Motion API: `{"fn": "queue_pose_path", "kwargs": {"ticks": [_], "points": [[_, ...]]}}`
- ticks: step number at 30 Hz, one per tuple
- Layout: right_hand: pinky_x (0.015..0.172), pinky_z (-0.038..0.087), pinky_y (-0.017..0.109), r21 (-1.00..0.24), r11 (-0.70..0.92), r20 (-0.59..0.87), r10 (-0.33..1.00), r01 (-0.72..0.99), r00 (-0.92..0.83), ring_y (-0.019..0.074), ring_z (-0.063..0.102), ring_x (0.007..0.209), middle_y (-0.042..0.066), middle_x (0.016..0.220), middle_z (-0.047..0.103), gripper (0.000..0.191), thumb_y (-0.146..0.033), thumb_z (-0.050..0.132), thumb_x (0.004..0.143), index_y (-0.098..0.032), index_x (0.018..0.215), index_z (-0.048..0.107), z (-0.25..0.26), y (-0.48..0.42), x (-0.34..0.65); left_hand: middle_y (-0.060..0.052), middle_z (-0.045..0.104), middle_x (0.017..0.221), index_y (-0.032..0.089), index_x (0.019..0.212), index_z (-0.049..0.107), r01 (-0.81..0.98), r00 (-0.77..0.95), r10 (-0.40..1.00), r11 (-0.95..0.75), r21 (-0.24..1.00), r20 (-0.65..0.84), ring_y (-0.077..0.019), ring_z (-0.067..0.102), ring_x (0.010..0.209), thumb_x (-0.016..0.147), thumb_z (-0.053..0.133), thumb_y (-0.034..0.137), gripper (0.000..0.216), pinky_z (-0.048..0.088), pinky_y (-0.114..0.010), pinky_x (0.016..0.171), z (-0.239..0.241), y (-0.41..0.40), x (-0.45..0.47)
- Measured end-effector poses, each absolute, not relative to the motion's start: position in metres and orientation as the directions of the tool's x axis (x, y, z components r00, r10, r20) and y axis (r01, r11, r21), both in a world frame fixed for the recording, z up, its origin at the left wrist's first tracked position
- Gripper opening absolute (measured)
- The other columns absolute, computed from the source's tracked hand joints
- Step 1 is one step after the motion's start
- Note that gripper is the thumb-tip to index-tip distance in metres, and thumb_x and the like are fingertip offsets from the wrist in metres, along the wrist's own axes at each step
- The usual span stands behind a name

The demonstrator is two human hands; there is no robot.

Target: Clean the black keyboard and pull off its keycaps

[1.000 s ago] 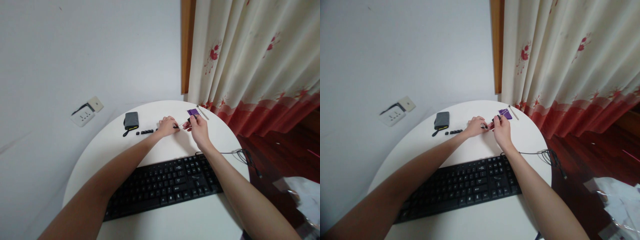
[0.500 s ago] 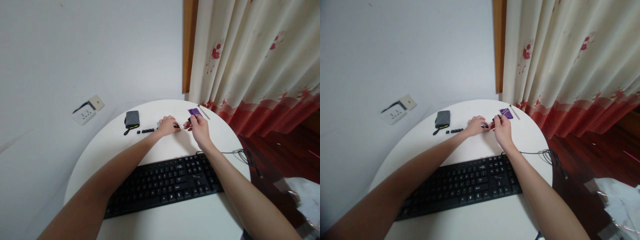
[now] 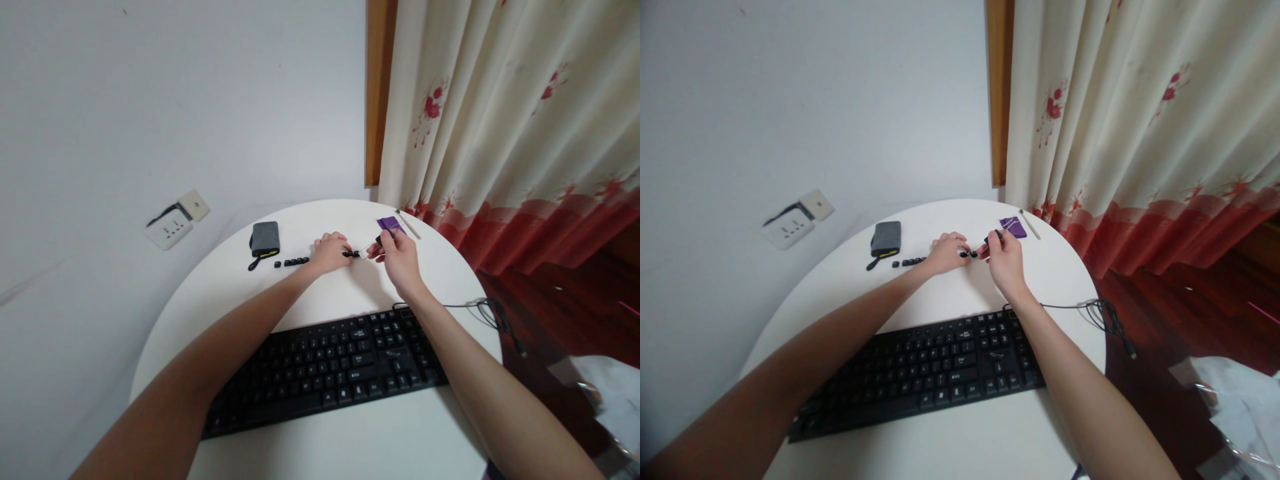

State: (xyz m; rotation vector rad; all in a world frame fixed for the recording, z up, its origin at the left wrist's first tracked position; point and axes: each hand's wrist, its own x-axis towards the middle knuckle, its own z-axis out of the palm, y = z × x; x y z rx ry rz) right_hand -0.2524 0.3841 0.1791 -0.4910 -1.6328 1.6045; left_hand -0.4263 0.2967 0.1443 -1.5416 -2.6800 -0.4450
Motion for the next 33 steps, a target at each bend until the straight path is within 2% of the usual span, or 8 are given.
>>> {"fn": "queue_pose_path", "kwargs": {"ticks": [10,17,33], "points": [[0.051,0.045,0.025,-0.957,0.141,0.273,0.731,-0.253,-0.626,0.0139,0.062,0.053,0.002,0.066,0.067,0.029,-0.047,0.051,0.092,-0.021,0.079,0.051,0.177,0.386,-0.254,-0.003,0.061,0.127,0.029,0.094,0.076,0.856,-0.509,0.838,0.47,0.214,0.197,-0.0312,0.047,0.117,0.076,0.069,0.047,0.027,0.036,-0.046,0.093,0.143,0.3,-0.419],[0.052,0.045,0.025,-0.958,0.122,0.263,0.732,-0.259,-0.629,0.0136,0.062,0.053,0.002,0.065,0.068,0.029,-0.046,0.052,0.091,-0.021,0.078,0.051,0.178,0.385,-0.254,-0.005,0.062,0.124,0.026,0.095,0.073,0.844,-0.536,0.809,0.511,0.162,0.24,-0.03,0.048,0.116,0.08,0.066,0.046,0.026,0.036,-0.044,0.092,0.138,0.309,-0.407],[0.052,0.046,0.025,-0.963,0.13,0.257,0.716,-0.238,-0.649,0.0136,0.062,0.053,0.003,0.066,0.069,0.03,-0.049,0.053,0.09,-0.021,0.078,0.051,0.179,0.384,-0.254,-0.006,0.062,0.125,0.027,0.097,0.074,0.85,-0.522,0.827,0.484,0.21,0.207,-0.0313,0.048,0.115,0.081,0.066,0.048,0.028,0.036,-0.047,0.093,0.144,0.304,-0.412]]}}
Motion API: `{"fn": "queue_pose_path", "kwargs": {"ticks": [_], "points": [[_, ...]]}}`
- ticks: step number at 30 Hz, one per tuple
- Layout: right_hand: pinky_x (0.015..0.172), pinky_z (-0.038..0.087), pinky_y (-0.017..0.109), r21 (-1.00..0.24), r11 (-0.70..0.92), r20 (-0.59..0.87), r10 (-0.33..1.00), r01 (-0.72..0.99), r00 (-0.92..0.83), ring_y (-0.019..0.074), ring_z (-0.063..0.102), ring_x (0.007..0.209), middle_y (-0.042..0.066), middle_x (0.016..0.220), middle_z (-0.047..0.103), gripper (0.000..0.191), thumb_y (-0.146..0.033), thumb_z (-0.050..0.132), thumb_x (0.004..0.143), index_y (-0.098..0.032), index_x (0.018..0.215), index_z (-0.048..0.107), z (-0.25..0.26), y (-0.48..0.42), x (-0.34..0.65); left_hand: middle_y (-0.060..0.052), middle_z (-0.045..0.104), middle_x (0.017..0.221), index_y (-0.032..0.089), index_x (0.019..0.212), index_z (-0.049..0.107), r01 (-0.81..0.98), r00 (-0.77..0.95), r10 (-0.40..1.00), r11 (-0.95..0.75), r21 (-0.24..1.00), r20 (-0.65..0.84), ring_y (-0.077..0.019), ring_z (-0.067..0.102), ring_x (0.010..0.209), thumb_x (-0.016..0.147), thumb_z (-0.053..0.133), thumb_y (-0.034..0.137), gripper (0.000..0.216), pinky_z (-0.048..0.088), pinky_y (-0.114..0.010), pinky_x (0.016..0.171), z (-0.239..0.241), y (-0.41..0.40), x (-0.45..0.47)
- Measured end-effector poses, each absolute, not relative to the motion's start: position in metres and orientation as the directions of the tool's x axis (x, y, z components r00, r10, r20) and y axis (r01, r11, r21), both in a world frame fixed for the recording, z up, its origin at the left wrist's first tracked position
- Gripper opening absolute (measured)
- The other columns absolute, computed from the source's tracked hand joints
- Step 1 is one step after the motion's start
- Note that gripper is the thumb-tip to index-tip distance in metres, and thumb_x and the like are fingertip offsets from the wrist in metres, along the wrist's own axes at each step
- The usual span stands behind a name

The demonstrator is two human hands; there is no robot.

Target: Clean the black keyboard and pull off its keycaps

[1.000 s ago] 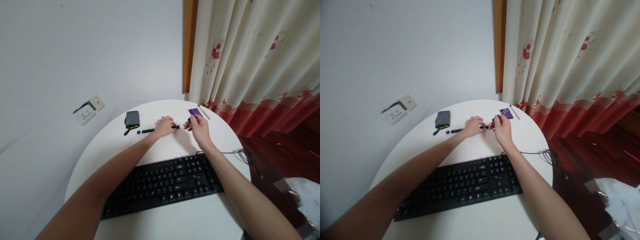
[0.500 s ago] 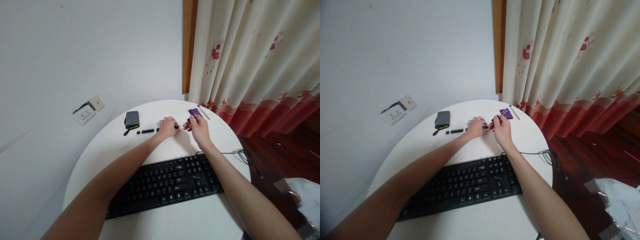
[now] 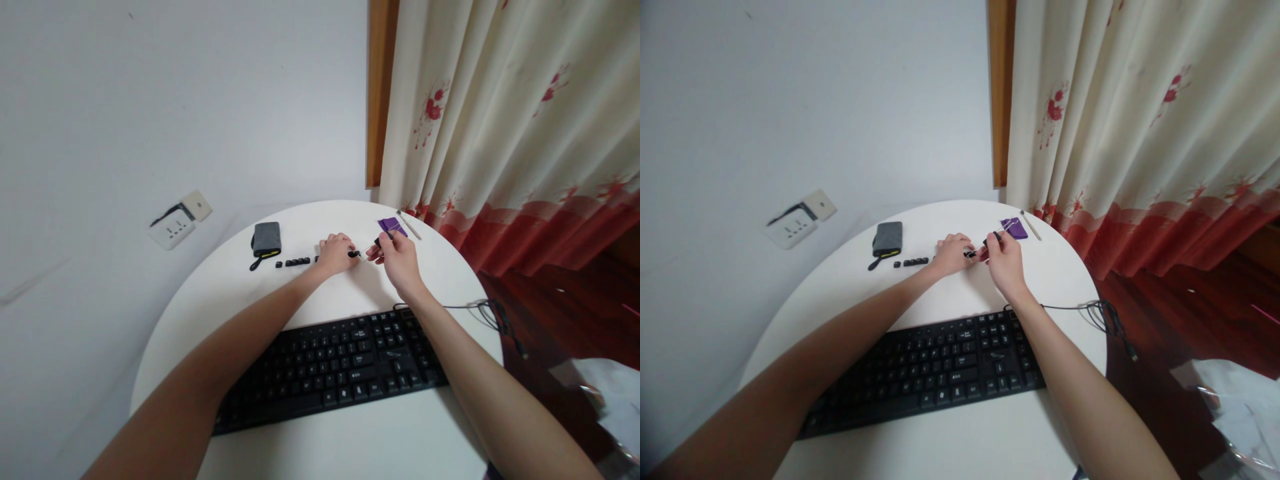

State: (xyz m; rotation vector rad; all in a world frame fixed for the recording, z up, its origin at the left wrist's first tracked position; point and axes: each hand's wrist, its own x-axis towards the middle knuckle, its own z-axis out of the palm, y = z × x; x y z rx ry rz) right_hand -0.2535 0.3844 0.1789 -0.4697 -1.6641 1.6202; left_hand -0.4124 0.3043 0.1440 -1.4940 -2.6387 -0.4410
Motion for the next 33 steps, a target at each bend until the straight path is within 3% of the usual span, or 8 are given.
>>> {"fn": "queue_pose_path", "kwargs": {"ticks": [10,12,15,17,19,22,26,33], "points": [[0.052,0.044,0.025,-0.955,0.177,0.294,0.676,-0.239,-0.676,0.0131,0.057,0.053,0.001,0.062,0.064,0.029,-0.044,0.054,0.089,-0.02,0.073,0.054,0.183,0.386,-0.251,-0.006,0.061,0.126,0.026,0.105,0.071,0.843,-0.532,0.818,0.489,0.224,0.217,-0.03,0.048,0.119,0.083,0.067,0.048,0.031,0.036,-0.046,0.097,0.152,0.3,-0.407],[0.054,0.044,0.026,-0.933,0.267,0.353,0.533,-0.243,-0.769,0.0128,0.056,0.054,0.001,0.061,0.063,0.029,-0.041,0.056,0.09,-0.019,0.072,0.057,0.187,0.388,-0.245,-0.006,0.062,0.126,0.025,0.107,0.07,0.839,-0.537,0.804,0.48,0.256,0.255,-0.0291,0.049,0.12,0.086,0.063,0.044,0.029,0.037,-0.045,0.098,0.16,0.295,-0.404],[0.061,0.046,0.026,-0.886,0.397,0.331,0.174,-0.241,-0.928,0.0137,0.058,0.06,0.001,0.065,0.066,0.026,-0.038,0.06,0.089,-0.017,0.076,0.066,0.195,0.39,-0.23,-0.007,0.066,0.119,0.022,0.104,0.071,0.843,-0.509,0.816,0.409,0.35,0.272,-0.0245,0.056,0.112,0.09,0.054,0.029,0.022,0.041,-0.039,0.095,0.172,0.281,-0.392],[0.063,0.046,0.026,-0.882,0.42,0.222,-0.026,-0.212,-0.975,0.0141,0.059,0.062,0.001,0.067,0.067,0.026,-0.038,0.061,0.089,-0.016,0.077,0.07,0.199,0.391,-0.22,-0.006,0.07,0.106,0.02,0.096,0.071,0.837,-0.44,0.877,0.323,0.442,0.192,-0.0199,0.061,0.097,0.088,0.05,0.019,0.022,0.045,-0.032,0.087,0.177,0.267,-0.38],[0.061,0.046,0.025,-0.898,0.407,0.117,-0.145,-0.166,-0.983,0.0139,0.058,0.06,0.001,0.065,0.067,0.029,-0.04,0.063,0.088,-0.016,0.074,0.071,0.2,0.391,-0.214,-0.003,0.072,0.087,0.019,0.083,0.07,0.817,-0.331,0.943,0.272,0.509,0.026,-0.0176,0.063,0.08,0.085,0.05,0.017,0.02,0.045,-0.029,0.075,0.177,0.249,-0.366],[0.059,0.045,0.025,-0.921,0.368,0.048,-0.225,-0.13,-0.973,0.0138,0.058,0.059,0.002,0.064,0.068,0.028,-0.039,0.065,0.086,-0.015,0.074,0.074,0.199,0.39,-0.211,-0.003,0.07,0.075,0.019,0.077,0.068,0.797,-0.294,0.951,0.298,0.525,-0.093,-0.0174,0.061,0.069,0.086,0.054,0.026,0.019,0.043,-0.028,0.065,0.172,0.223,-0.344],[0.055,0.042,0.024,-0.922,0.373,0.003,-0.258,-0.103,-0.966,0.0129,0.056,0.056,0.001,0.066,0.069,0.023,-0.036,0.068,0.082,-0.015,0.075,0.077,0.198,0.387,-0.211,-0.003,0.07,0.077,0.019,0.083,0.069,0.736,-0.288,0.945,0.32,0.597,-0.152,-0.0165,0.062,0.068,0.088,0.052,0.029,0.02,0.043,-0.027,0.064,0.167,0.206,-0.328],[0.06,0.043,0.024,-0.899,0.434,-0.093,-0.324,-0.061,-0.941,0.0131,0.056,0.063,0.0,0.072,0.07,0.02,-0.03,0.065,0.082,-0.014,0.082,0.078,0.2,0.382,-0.206,-0.003,0.068,0.095,0.02,0.093,0.067,0.739,-0.073,0.994,0.108,0.665,-0.081,-0.0166,0.062,0.082,0.08,0.063,0.021,0.014,0.047,-0.026,0.074,0.176,0.199,-0.329]]}}
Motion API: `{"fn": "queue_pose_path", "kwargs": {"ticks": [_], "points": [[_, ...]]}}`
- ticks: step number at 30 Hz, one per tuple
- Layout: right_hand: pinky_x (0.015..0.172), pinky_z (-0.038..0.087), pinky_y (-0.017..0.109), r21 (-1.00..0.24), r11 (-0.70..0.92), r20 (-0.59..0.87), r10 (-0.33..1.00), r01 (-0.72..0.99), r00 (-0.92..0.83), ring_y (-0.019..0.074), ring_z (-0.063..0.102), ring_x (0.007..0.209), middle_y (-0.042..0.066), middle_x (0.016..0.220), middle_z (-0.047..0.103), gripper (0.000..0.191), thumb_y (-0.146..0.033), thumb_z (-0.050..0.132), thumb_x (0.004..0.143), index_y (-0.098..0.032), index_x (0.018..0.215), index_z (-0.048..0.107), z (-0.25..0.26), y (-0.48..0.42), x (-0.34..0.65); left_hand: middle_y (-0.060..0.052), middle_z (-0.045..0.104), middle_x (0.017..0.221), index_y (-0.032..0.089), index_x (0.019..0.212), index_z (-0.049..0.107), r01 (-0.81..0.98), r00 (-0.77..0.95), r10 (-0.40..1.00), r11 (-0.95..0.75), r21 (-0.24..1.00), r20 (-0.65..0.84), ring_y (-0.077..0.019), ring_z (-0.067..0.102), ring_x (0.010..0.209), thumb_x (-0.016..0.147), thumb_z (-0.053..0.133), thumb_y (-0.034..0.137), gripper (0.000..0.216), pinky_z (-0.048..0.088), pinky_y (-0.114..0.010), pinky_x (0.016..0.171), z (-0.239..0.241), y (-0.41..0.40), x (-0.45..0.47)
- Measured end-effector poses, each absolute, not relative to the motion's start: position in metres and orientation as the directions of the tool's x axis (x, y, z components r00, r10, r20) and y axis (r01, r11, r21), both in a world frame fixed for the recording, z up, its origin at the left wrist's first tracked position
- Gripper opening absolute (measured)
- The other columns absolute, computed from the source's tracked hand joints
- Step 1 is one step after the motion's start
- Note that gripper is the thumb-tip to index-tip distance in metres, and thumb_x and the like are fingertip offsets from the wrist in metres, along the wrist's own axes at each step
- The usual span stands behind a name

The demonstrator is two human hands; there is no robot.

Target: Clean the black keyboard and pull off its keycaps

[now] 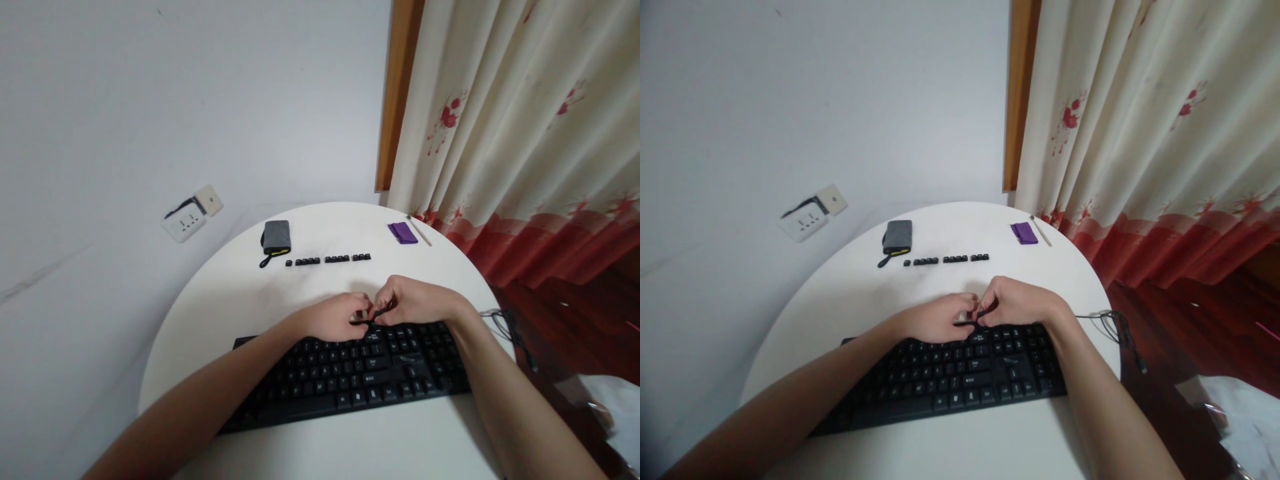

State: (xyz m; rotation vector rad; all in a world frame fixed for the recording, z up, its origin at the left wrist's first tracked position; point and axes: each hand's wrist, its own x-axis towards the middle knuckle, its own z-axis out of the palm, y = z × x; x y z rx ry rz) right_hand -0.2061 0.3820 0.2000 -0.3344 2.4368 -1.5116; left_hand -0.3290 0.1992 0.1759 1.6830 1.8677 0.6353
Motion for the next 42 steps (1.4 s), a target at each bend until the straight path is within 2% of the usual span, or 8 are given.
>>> {"fn": "queue_pose_path", "kwargs": {"ticks": [5,9,12,21,29,35,39,42], "points": [[0.06,0.044,0.025,-0.879,0.473,-0.05,-0.236,-0.069,-0.97,0.0133,0.057,0.062,0.001,0.069,0.069,0.023,-0.034,0.062,0.086,-0.015,0.079,0.074,0.194,0.384,-0.215,-0.003,0.07,0.091,0.019,0.097,0.067,0.597,-0.13,0.982,0.19,0.779,-0.14,-0.0178,0.065,0.08,0.081,0.069,0.035,0.023,0.048,-0.027,0.07,0.164,0.201,-0.328],[0.056,0.043,0.024,-0.846,0.531,-0.036,-0.152,-0.051,-0.988,0.0133,0.055,0.059,0.002,0.067,0.068,0.027,-0.038,0.062,0.087,-0.016,0.076,0.071,0.19,0.386,-0.221,-0.001,0.07,0.082,0.018,0.09,0.068,0.519,-0.208,0.965,0.246,0.818,-0.159,-0.0175,0.065,0.077,0.073,0.078,0.035,0.026,0.047,-0.026,0.068,0.157,0.206,-0.325],[0.056,0.042,0.024,-0.857,0.511,-0.051,-0.193,-0.056,-0.98,0.0131,0.055,0.059,0.001,0.066,0.067,0.028,-0.038,0.06,0.088,-0.015,0.075,0.071,0.192,0.386,-0.218,-0.002,0.072,0.084,0.018,0.09,0.071,0.486,-0.21,0.966,0.237,0.841,-0.151,-0.0178,0.066,0.079,0.074,0.078,0.031,0.023,0.048,-0.026,0.069,0.156,0.206,-0.325],[0.056,0.04,0.023,-0.771,0.627,-0.037,-0.226,-0.116,-0.973,0.0113,0.051,0.059,-0.003,0.064,0.062,0.009,-0.024,0.064,0.08,-0.017,0.077,0.069,0.198,0.374,-0.21,-0.002,0.068,0.078,0.016,0.082,0.071,0.621,-0.165,0.984,0.157,0.768,-0.068,-0.0159,0.062,0.07,0.078,0.073,0.032,0.017,0.045,-0.027,0.064,0.156,0.204,-0.33],[0.054,0.044,0.025,-0.856,0.515,-0.065,-0.195,-0.046,-0.979,0.0131,0.055,0.054,0.0,0.061,0.064,0.021,-0.03,0.059,0.087,-0.016,0.073,0.066,0.193,0.378,-0.215,-0.003,0.072,0.085,0.018,0.089,0.075,0.564,-0.164,0.985,0.141,0.814,-0.057,-0.0159,0.063,0.075,0.08,0.069,0.026,0.013,0.047,-0.026,0.067,0.161,0.203,-0.324],[0.049,0.045,0.026,-0.895,0.442,-0.081,-0.018,0.065,-0.997,0.0143,0.058,0.05,-0.001,0.057,0.062,0.021,-0.036,0.059,0.089,-0.019,0.077,0.059,0.183,0.377,-0.223,-0.002,0.069,0.075,0.014,0.081,0.072,0.454,-0.235,0.972,0.134,0.881,-0.027,-0.0134,0.06,0.068,0.079,0.068,0.024,0.011,0.046,-0.025,0.063,0.158,0.206,-0.323],[0.059,0.05,0.027,-0.868,0.495,0.116,0.108,-0.048,-0.987,0.0145,0.061,0.057,0.001,0.062,0.064,0.024,-0.037,0.053,0.093,-0.019,0.078,0.055,0.177,0.377,-0.233,-0.001,0.067,0.073,0.014,0.086,0.069,0.385,-0.398,0.916,0.117,0.915,0.05,-0.012,0.06,0.065,0.079,0.066,0.018,0.009,0.047,-0.024,0.063,0.157,0.21,-0.324],[0.06,0.051,0.027,-0.868,0.49,0.209,0.217,-0.078,-0.954,0.0149,0.063,0.062,0.003,0.069,0.067,0.025,-0.039,0.051,0.095,-0.019,0.081,0.054,0.175,0.376,-0.238,0.0,0.068,0.08,0.018,0.105,0.063,0.48,-0.497,0.843,0.069,0.875,0.206,-0.0123,0.061,0.069,0.078,0.07,0.018,0.028,0.051,-0.026,0.069,0.158,0.211,-0.329]]}}
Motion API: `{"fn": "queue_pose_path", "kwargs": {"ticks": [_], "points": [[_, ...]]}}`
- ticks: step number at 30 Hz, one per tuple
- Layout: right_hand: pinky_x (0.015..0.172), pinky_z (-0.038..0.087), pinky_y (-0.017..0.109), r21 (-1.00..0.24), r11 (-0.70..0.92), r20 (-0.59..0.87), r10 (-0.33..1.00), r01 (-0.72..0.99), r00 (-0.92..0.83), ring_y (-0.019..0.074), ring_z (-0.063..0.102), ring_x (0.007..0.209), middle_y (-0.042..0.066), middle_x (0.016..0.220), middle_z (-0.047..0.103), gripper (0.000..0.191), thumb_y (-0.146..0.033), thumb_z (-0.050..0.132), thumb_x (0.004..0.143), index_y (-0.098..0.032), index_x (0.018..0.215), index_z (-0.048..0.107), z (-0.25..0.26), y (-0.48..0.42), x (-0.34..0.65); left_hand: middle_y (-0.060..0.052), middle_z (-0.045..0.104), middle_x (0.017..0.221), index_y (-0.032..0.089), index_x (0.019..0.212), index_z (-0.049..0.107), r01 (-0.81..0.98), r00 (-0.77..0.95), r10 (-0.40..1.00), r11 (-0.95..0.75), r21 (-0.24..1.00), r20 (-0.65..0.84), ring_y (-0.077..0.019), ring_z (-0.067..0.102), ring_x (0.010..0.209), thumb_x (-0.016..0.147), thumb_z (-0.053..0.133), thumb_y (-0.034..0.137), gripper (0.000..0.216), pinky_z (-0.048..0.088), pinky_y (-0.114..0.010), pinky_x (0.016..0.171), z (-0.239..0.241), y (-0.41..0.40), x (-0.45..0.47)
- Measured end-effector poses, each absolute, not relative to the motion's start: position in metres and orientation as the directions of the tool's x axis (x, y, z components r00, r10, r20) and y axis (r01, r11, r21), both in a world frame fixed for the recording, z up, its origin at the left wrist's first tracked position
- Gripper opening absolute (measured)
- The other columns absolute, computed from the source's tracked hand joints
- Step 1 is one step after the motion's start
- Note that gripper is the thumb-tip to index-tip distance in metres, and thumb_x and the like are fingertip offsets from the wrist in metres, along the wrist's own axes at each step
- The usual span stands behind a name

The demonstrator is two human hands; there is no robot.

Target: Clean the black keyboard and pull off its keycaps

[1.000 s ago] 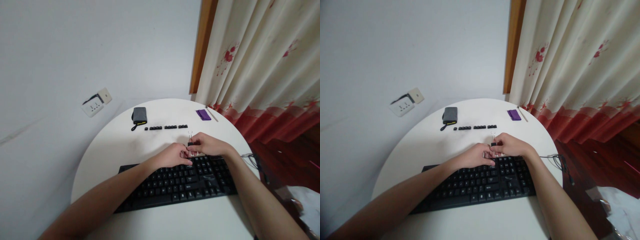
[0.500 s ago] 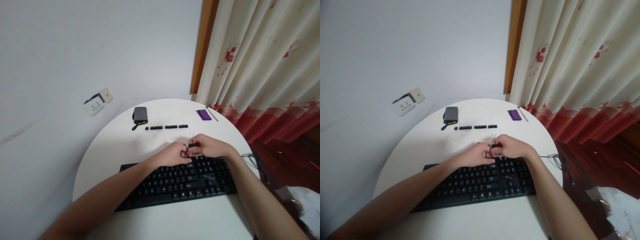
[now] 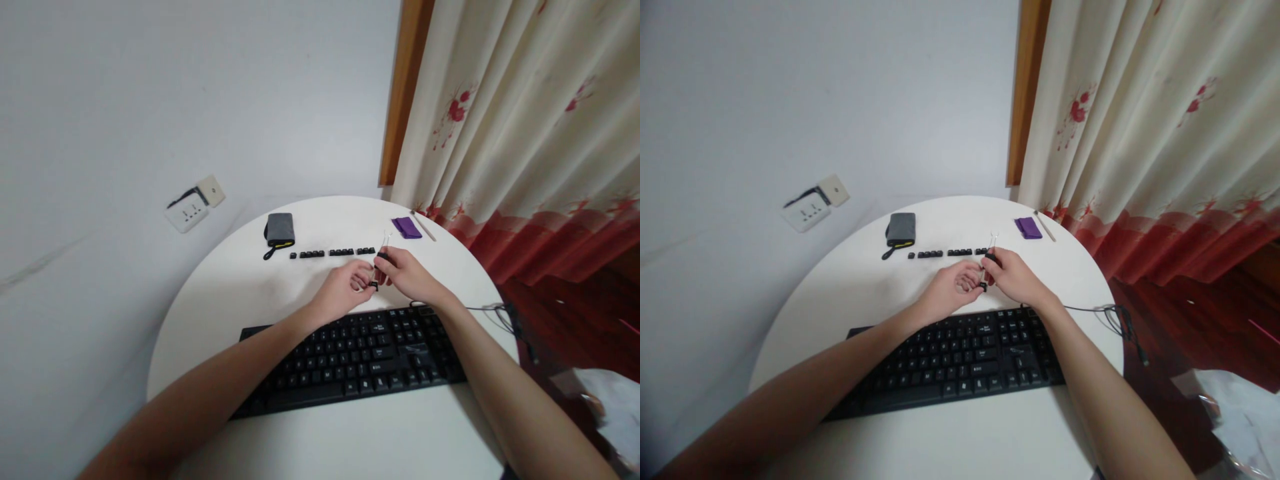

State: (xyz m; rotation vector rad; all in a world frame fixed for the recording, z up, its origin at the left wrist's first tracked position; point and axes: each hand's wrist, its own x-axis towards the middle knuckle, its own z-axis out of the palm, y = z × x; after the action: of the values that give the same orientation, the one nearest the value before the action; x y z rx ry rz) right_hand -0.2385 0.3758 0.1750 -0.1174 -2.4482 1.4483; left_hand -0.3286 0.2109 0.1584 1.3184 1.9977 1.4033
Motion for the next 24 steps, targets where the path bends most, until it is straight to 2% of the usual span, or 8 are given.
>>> {"fn": "queue_pose_path", "kwargs": {"ticks": [2,6,8,11,15,19,22,24], "points": [[0.057,0.051,0.026,-0.903,0.428,0.176,0.259,-0.05,-0.95,0.016,0.066,0.063,0.004,0.071,0.069,0.024,-0.041,0.049,0.096,-0.019,0.087,0.053,0.175,0.374,-0.24,0.0,0.068,0.087,0.021,0.112,0.057,0.6,-0.483,0.811,0.031,0.8,0.33,-0.0136,0.063,0.077,0.078,0.071,0.018,0.036,0.052,-0.027,0.074,0.16,0.209,-0.332],[0.051,0.052,0.025,-0.95,0.311,0.097,0.272,-0.008,-0.957,0.0173,0.069,0.059,0.003,0.067,0.069,0.023,-0.042,0.046,0.097,-0.019,0.093,0.05,0.177,0.37,-0.24,-0.003,0.067,0.102,0.022,0.103,0.06,0.839,-0.275,0.816,-0.054,0.541,0.508,-0.0174,0.062,0.097,0.086,0.063,0.013,0.019,0.051,-0.033,0.089,0.161,0.205,-0.336],[0.051,0.052,0.025,-0.951,0.309,0.117,0.284,-0.025,-0.951,0.0169,0.069,0.058,0.002,0.065,0.068,0.022,-0.041,0.048,0.097,-0.02,0.091,0.049,0.177,0.369,-0.24,-0.004,0.066,0.107,0.022,0.107,0.062,0.894,-0.193,0.819,-0.08,0.441,0.541,-0.0188,0.06,0.104,0.09,0.061,0.015,0.019,0.05,-0.036,0.095,0.162,0.204,-0.336],[0.051,0.052,0.025,-0.939,0.34,0.166,0.285,-0.062,-0.944,0.0161,0.068,0.056,0.001,0.063,0.068,0.021,-0.04,0.05,0.096,-0.019,0.09,0.05,0.176,0.369,-0.24,-0.005,0.064,0.11,0.022,0.109,0.065,0.93,-0.154,0.827,-0.063,0.361,0.541,-0.0201,0.058,0.106,0.091,0.063,0.02,0.018,0.05,-0.037,0.095,0.163,0.202,-0.337],[0.052,0.051,0.024,-0.916,0.385,0.22,0.254,-0.11,-0.942,0.0144,0.065,0.053,0.0,0.061,0.067,0.019,-0.037,0.05,0.096,-0.019,0.088,0.052,0.173,0.368,-0.242,-0.005,0.063,0.109,0.023,0.102,0.069,0.943,-0.163,0.815,-0.037,0.331,0.557,-0.0211,0.057,0.104,0.089,0.067,0.021,0.013,0.05,-0.038,0.093,0.166,0.201,-0.335],[0.05,0.049,0.023,-0.923,0.373,0.212,0.298,-0.091,-0.931,0.0142,0.063,0.048,-0.001,0.055,0.065,0.019,-0.036,0.049,0.095,-0.02,0.085,0.05,0.173,0.37,-0.243,-0.005,0.063,0.106,0.024,0.101,0.071,0.915,-0.191,0.784,-0.076,0.396,0.591,-0.0204,0.057,0.102,0.088,0.069,0.024,0.013,0.049,-0.039,0.094,0.168,0.201,-0.337],[0.047,0.048,0.023,-0.946,0.321,0.194,0.481,-0.035,-0.855,0.0159,0.065,0.048,0.001,0.053,0.066,0.019,-0.036,0.047,0.095,-0.02,0.085,0.049,0.176,0.375,-0.244,-0.005,0.061,0.11,0.025,0.096,0.074,0.893,-0.312,0.773,0.039,0.449,0.552,-0.0223,0.055,0.108,0.084,0.073,0.024,0.012,0.046,-0.042,0.101,0.161,0.202,-0.347],[0.045,0.047,0.022,-0.965,0.263,0.185,0.614,-0.023,-0.767,0.0164,0.066,0.048,0.001,0.055,0.067,0.018,-0.036,0.047,0.094,-0.02,0.088,0.049,0.18,0.379,-0.245,-0.004,0.059,0.115,0.026,0.089,0.076,0.882,-0.384,0.799,0.169,0.44,0.463,-0.0246,0.052,0.112,0.081,0.076,0.025,0.009,0.043,-0.045,0.104,0.154,0.205,-0.357]]}}
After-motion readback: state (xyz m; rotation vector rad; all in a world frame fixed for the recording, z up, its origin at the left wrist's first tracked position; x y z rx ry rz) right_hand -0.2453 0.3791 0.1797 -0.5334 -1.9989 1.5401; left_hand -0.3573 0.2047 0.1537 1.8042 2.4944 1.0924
